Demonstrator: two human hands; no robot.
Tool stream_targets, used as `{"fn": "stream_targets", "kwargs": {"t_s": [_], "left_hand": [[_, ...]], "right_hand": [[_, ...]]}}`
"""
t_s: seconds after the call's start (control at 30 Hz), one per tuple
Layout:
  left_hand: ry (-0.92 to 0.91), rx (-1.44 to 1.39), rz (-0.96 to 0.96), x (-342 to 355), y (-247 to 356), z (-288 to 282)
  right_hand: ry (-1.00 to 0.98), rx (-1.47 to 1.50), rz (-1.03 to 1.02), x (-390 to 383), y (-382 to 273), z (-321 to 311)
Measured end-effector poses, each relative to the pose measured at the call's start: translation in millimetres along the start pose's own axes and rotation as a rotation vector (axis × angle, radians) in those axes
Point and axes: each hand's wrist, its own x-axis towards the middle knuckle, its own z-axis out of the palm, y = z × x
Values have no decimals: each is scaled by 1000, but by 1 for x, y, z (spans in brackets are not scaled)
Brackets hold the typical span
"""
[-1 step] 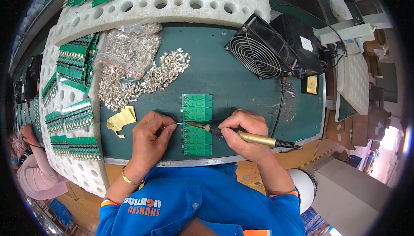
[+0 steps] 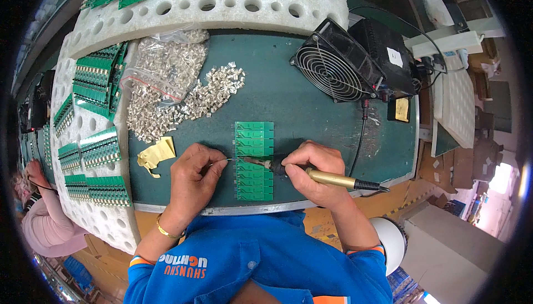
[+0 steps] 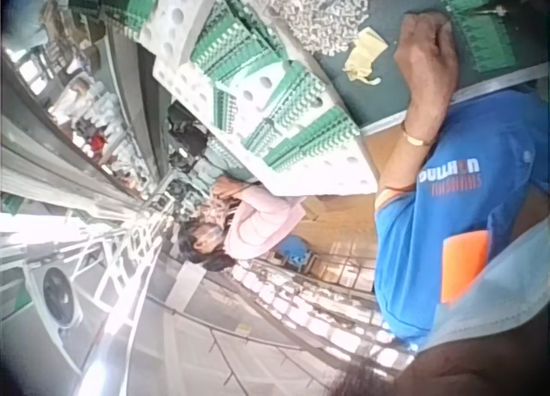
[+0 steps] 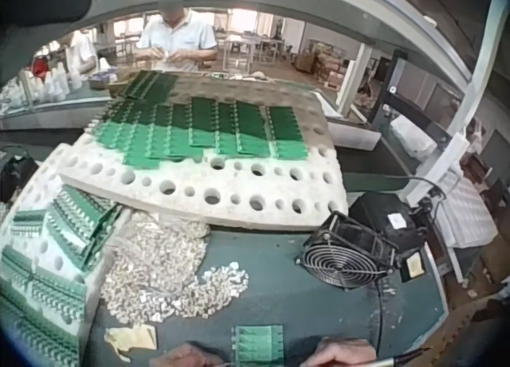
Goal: The person solders electronic components onto circuit board strips using a soldering iron and solder wire, places a completed circuit board onto a rack, and solders components onto another circuit board.
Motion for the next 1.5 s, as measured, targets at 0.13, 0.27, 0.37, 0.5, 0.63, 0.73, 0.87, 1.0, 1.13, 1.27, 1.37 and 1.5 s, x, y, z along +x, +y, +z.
{"fn": "stream_targets", "kwargs": {"t_s": [0.13,0.27,0.37,0.5,0.63,0.73,0.87,1.0,1.13,1.27,1.37,1.5], "left_hand": [[-3,5,-9,1,-1,0],[8,5,6,1,-1,1],[9,31,25,2,-2,2],[11,28,18,2,0,2],[24,27,29,2,-2,3],[27,32,35,1,-2,4],[37,26,46,0,-3,5],[48,1,27,-1,-4,6],[62,13,52,-1,-3,6],[45,29,38,-2,-3,6],[59,7,52,-2,-5,8],[68,8,65,-2,-6,9]], "right_hand": [[-10,0,11,2,-1,0],[-15,4,25,3,-1,0],[-24,-7,28,3,0,-1],[-33,-5,36,5,-2,-1],[-35,-8,26,6,-1,-1],[-35,-14,28,6,-3,-1],[-37,-51,3,7,-5,0],[-20,-55,-16,8,-6,2],[-28,-76,-28,8,-6,1],[-24,-78,-52,8,-6,2],[-29,-91,-50,9,-7,2],[-31,-91,-55,8,-6,2]]}}
